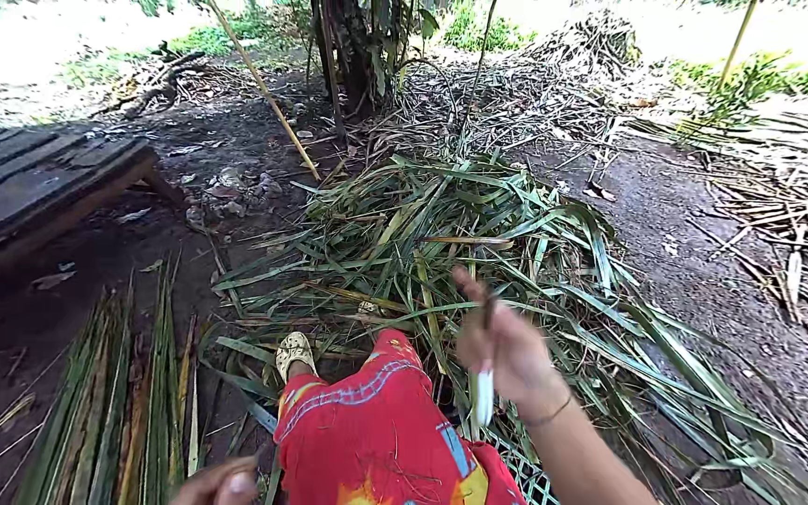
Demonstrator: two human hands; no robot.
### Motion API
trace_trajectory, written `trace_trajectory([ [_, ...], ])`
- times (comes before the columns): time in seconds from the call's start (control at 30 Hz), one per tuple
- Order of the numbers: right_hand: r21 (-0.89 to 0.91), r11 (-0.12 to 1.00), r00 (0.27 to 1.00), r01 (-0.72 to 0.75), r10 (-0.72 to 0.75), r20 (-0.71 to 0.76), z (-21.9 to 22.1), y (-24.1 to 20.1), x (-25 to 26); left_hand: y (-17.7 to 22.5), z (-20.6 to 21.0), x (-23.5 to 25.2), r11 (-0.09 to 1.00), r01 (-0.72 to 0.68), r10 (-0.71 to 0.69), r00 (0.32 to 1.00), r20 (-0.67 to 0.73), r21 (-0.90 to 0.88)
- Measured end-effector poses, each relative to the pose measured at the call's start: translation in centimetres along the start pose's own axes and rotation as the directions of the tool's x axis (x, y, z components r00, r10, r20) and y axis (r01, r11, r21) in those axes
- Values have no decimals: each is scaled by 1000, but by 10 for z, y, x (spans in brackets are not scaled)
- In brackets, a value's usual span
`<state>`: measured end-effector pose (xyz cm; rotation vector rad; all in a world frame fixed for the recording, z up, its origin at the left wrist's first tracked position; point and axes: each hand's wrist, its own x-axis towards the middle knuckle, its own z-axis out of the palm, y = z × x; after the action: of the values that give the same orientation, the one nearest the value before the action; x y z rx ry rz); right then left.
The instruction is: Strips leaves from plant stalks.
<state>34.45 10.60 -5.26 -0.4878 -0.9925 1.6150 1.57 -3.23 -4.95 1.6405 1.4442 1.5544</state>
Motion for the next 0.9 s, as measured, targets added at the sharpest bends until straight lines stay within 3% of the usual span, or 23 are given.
trace_trajectory([
  [0.07,-86,988,943,-128,148,299,44,32,-20,13,34,5,993,-56,45,994,100,106],
  [0.13,-65,997,928,-43,64,368,76,53,-30,24,55,7,966,-124,80,978,192,226],
  [0.23,-1,972,945,233,-226,237,92,55,-24,19,54,1,894,-214,126,963,237,394],
  [0.37,102,873,877,477,-481,19,71,9,-8,-12,10,-13,746,-195,97,978,185,637],
  [0.5,95,735,740,671,-659,-134,40,-51,3,-64,-57,-19,569,-117,33,992,120,814],
  [0.6,92,682,680,726,-692,-243,28,-70,11,-97,-95,-19,465,-11,-105,992,67,885],
  [0.63,100,699,696,708,-667,-264,26,-71,14,-102,-102,-16,438,33,-165,985,45,898],
  [0.7,130,803,805,582,-547,-229,26,-62,18,-102,-106,-3,416,87,-197,980,-3,905],
  [0.73,147,872,880,467,-440,-180,29,-51,19,-97,-104,7,432,95,-137,990,-38,897],
  [0.8,166,970,984,179,-178,-20,42,-18,18,-84,-94,28,508,73,123,980,-156,858],
  [0.87,196,973,985,-119,90,150,63,17,8,-71,-77,50,692,-17,378,860,-342,722],
  [0.9,191,947,949,-257,210,234,74,33,4,-61,-63,60,817,-105,414,791,-450,567],
])
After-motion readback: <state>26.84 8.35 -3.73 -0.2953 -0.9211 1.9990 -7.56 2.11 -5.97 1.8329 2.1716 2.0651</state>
